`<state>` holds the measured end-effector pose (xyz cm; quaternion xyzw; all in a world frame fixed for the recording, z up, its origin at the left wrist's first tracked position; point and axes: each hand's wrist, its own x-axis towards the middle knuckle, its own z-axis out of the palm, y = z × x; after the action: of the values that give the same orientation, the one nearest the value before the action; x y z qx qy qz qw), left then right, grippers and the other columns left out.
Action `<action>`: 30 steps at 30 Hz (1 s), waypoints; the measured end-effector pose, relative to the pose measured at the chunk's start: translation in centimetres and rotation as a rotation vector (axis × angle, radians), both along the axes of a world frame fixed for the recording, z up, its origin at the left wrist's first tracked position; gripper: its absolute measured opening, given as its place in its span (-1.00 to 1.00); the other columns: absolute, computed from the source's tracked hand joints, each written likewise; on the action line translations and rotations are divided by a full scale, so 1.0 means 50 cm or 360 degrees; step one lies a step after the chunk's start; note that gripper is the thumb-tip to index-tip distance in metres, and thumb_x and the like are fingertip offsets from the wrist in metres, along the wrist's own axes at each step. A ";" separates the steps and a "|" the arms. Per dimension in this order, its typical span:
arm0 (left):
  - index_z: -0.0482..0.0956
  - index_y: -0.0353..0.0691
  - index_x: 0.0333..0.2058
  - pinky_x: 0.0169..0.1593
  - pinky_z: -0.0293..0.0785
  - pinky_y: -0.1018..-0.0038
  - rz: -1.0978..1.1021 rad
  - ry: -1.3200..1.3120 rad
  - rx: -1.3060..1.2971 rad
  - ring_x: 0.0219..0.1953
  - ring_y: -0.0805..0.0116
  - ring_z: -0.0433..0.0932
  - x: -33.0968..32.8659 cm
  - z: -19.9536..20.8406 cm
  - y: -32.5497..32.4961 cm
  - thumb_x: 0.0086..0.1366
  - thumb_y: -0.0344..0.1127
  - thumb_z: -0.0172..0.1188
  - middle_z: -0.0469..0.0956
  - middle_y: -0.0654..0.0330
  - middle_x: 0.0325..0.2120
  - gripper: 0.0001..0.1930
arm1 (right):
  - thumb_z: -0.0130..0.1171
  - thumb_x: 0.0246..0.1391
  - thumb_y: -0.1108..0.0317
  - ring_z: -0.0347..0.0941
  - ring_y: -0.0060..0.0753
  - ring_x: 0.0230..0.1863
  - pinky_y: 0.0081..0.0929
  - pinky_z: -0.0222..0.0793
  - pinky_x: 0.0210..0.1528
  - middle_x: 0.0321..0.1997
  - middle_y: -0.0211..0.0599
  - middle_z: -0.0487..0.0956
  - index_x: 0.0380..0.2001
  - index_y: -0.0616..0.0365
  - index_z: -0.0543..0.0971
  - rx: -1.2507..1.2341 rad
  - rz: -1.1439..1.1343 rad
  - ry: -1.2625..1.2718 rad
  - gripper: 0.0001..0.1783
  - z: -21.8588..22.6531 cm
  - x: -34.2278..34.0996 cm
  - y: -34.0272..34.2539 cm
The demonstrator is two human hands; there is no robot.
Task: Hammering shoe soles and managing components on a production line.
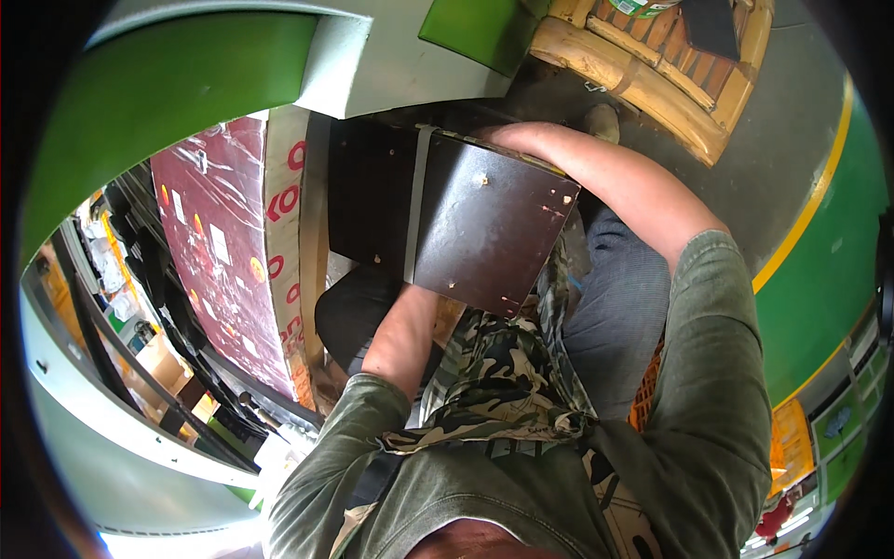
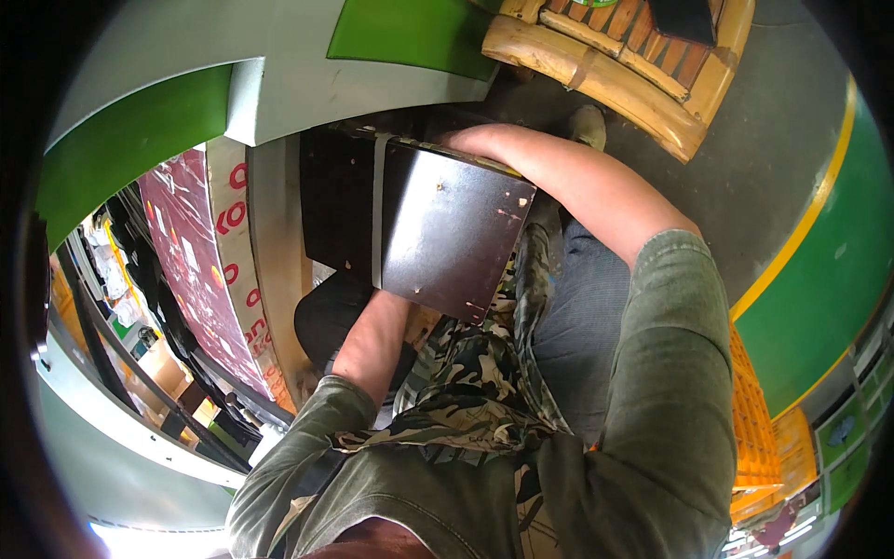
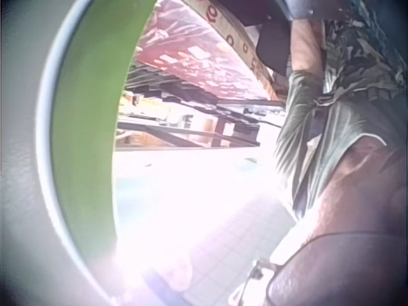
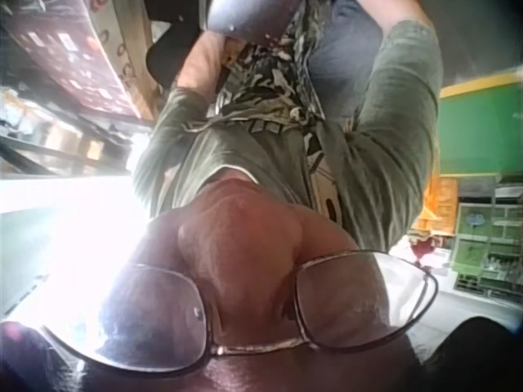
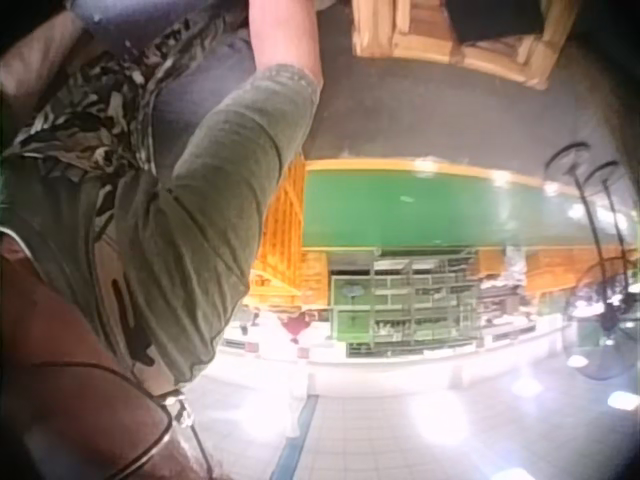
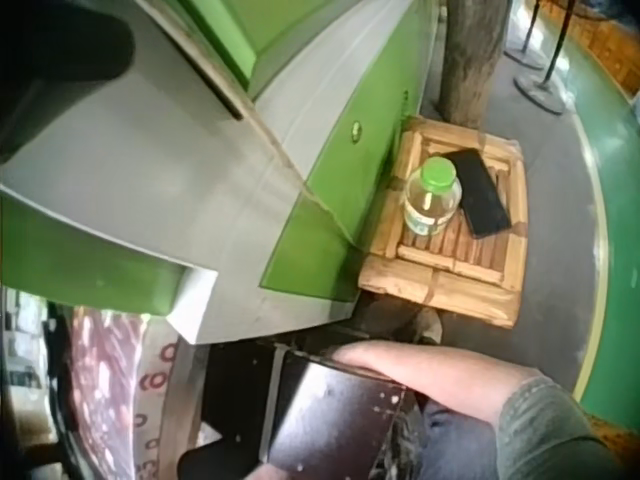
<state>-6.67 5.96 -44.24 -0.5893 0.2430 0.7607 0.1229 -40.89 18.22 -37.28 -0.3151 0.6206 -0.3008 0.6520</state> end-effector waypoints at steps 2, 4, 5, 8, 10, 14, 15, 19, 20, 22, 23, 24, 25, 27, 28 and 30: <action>0.50 -0.10 0.01 -0.18 0.40 0.41 0.0069 0.0023 0.0058 -0.45 0.44 0.44 -0.008 0.013 -0.008 0.47 -0.08 -0.02 0.57 0.31 -0.35 -0.69 | 0.08 0.25 0.07 0.40 -0.15 0.24 -0.19 0.30 0.26 0.23 -0.11 0.50 0.19 0.07 0.49 -0.0006 -0.0007 0.0079 -0.49 0.019 0.006 -0.006; 0.51 -0.10 0.00 -0.20 0.40 0.42 0.0099 0.0068 0.0149 -0.48 0.45 0.43 -0.020 0.031 -0.008 0.47 -0.09 -0.03 0.57 0.31 -0.37 -0.70 | 0.13 0.23 0.12 0.45 -0.21 0.18 -0.19 0.34 0.23 0.17 -0.18 0.56 0.14 0.04 0.54 -0.0043 -0.0148 0.0171 -0.54 -0.030 0.004 -0.004; 0.51 -0.10 0.00 -0.21 0.40 0.42 0.0142 0.0076 0.0173 -0.49 0.45 0.42 -0.004 0.045 -0.001 0.47 -0.09 -0.03 0.57 0.32 -0.38 -0.70 | 0.17 0.20 0.19 0.48 -0.25 0.13 -0.21 0.37 0.19 0.11 -0.22 0.60 0.10 0.06 0.56 -0.0167 -0.0138 0.0124 -0.58 -0.021 0.000 -0.004; 0.51 -0.11 -0.02 -0.23 0.40 0.43 0.0250 0.0131 0.0253 -0.52 0.46 0.41 -0.010 0.074 -0.001 0.48 -0.09 -0.04 0.56 0.33 -0.42 -0.70 | 0.24 0.11 0.35 0.54 -0.38 -0.04 -0.33 0.45 0.03 -0.09 -0.31 0.68 0.01 0.10 0.61 -0.0237 -0.0171 0.0024 -0.64 -0.004 -0.008 -0.004; 0.51 -0.11 -0.03 -0.24 0.40 0.43 0.0316 0.0178 0.0308 -0.55 0.46 0.40 -0.041 0.080 0.020 0.48 -0.09 -0.04 0.56 0.33 -0.44 -0.71 | 0.23 0.10 0.34 0.54 -0.49 -0.14 -0.41 0.45 -0.05 -0.18 -0.33 0.68 -0.04 0.10 0.63 -0.0313 -0.0542 -0.0307 -0.67 -0.003 -0.020 0.006; 0.51 -0.11 -0.04 -0.27 0.40 0.44 0.0481 0.0248 0.0421 -0.59 0.47 0.38 0.029 0.166 0.054 0.49 -0.09 -0.06 0.56 0.35 -0.48 -0.71 | 0.19 0.07 0.36 0.57 -0.34 -0.06 -0.39 0.47 0.02 -0.10 -0.27 0.68 -0.11 0.01 0.68 -0.0271 -0.0651 0.0109 -0.71 0.063 -0.013 0.016; 0.51 -0.11 -0.05 -0.28 0.40 0.44 0.0531 0.0265 0.0445 -0.61 0.47 0.37 0.038 0.189 0.065 0.49 -0.09 -0.06 0.55 0.35 -0.50 -0.71 | 0.20 0.06 0.36 0.57 -0.32 -0.04 -0.39 0.47 0.04 -0.09 -0.28 0.68 -0.12 -0.02 0.69 -0.0269 -0.0646 0.0283 -0.72 0.072 -0.010 0.017; 0.45 -0.13 -0.27 -0.47 0.19 0.52 0.0646 -0.0267 -0.0010 -0.76 0.53 -0.02 0.062 0.314 0.104 0.50 -0.16 -0.09 0.16 0.47 -0.74 -0.77 | 0.22 -0.01 0.37 0.60 -0.15 -0.05 -0.30 0.48 0.05 -0.14 -0.19 0.68 -0.15 -0.04 0.70 -0.0296 -0.0603 0.0829 -0.69 0.116 -0.014 0.031; 0.42 -0.14 -0.31 -0.47 0.19 0.51 0.0593 -0.0310 0.0001 -0.75 0.53 -0.01 0.062 0.355 0.110 0.49 -0.17 -0.06 0.08 0.46 -0.74 -0.77 | 0.21 -0.02 0.36 0.60 -0.10 -0.06 -0.25 0.49 0.04 -0.16 -0.15 0.68 -0.16 -0.01 0.70 -0.0280 -0.0522 0.1022 -0.70 0.131 -0.013 0.028; 0.39 -0.14 -0.35 -0.46 0.18 0.49 0.0546 -0.0330 0.0022 -0.73 0.54 -0.01 0.058 0.417 0.117 0.48 -0.18 -0.04 0.01 0.46 -0.74 -0.77 | 0.19 -0.03 0.36 0.60 -0.06 -0.08 -0.20 0.49 0.01 -0.19 -0.13 0.68 -0.21 0.02 0.70 -0.0182 -0.0515 0.1215 -0.74 0.152 -0.009 0.017; 0.40 -0.15 -0.37 -0.46 0.19 0.49 0.0479 -0.0272 -0.0054 -0.74 0.52 -0.01 0.064 0.440 0.115 0.47 -0.18 -0.02 0.05 0.45 -0.75 -0.77 | 0.17 -0.03 0.35 0.60 -0.01 -0.10 -0.15 0.50 -0.01 -0.22 -0.11 0.68 -0.26 0.04 0.70 -0.0078 -0.0515 0.1396 -0.76 0.160 -0.003 0.010; 0.40 -0.15 -0.38 -0.46 0.20 0.48 0.0427 -0.0225 -0.0133 -0.74 0.51 0.00 0.082 0.466 0.113 0.46 -0.18 0.00 0.08 0.44 -0.75 -0.76 | 0.17 -0.03 0.35 0.60 -0.01 -0.10 -0.15 0.50 -0.01 -0.22 -0.11 0.68 -0.26 0.04 0.70 -0.0095 -0.0482 0.1399 -0.76 0.185 0.013 0.002; 0.39 -0.15 -0.38 -0.44 0.25 0.40 0.0356 -0.0102 -0.0204 -0.73 0.51 0.01 0.098 0.484 0.103 0.45 -0.17 0.01 0.06 0.44 -0.74 -0.76 | 0.16 -0.03 0.36 0.60 0.01 -0.11 -0.13 0.50 -0.03 -0.24 -0.09 0.67 -0.31 0.06 0.69 -0.0131 -0.0568 0.1470 -0.80 0.218 0.027 -0.007; 0.39 -0.15 -0.40 -0.47 0.26 0.42 0.0232 0.0030 -0.0422 -0.75 0.53 0.00 0.101 0.529 0.092 0.45 -0.18 0.01 0.06 0.44 -0.75 -0.76 | 0.13 -0.02 0.35 0.60 0.04 -0.14 -0.08 0.50 -0.05 -0.29 -0.07 0.66 -0.40 0.07 0.67 -0.0211 -0.0658 0.1595 -0.84 0.275 0.035 -0.011; 0.38 -0.15 -0.41 -0.51 0.25 0.43 0.0207 0.0122 -0.0524 -0.76 0.54 -0.01 0.094 0.560 0.086 0.45 -0.20 0.00 0.06 0.45 -0.76 -0.76 | 0.12 -0.02 0.36 0.60 0.03 -0.15 -0.08 0.50 -0.07 -0.31 -0.08 0.67 -0.36 0.05 0.68 -0.0322 -0.0627 0.1679 -0.82 0.321 0.051 -0.004; 0.39 -0.16 -0.42 -0.51 0.25 0.47 0.0081 0.0340 -0.0746 -0.77 0.57 -0.01 0.084 0.608 0.070 0.46 -0.20 0.00 0.06 0.46 -0.77 -0.75 | 0.11 -0.02 0.37 0.60 0.01 -0.18 -0.10 0.51 -0.09 -0.31 -0.11 0.67 -0.32 0.00 0.70 -0.0464 -0.0643 0.1613 -0.78 0.367 0.088 0.004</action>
<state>-2.48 9.47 -13.84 -0.5239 0.4095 0.7443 -0.0625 -36.49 18.41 -18.94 -0.3820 0.8561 -0.3132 0.1517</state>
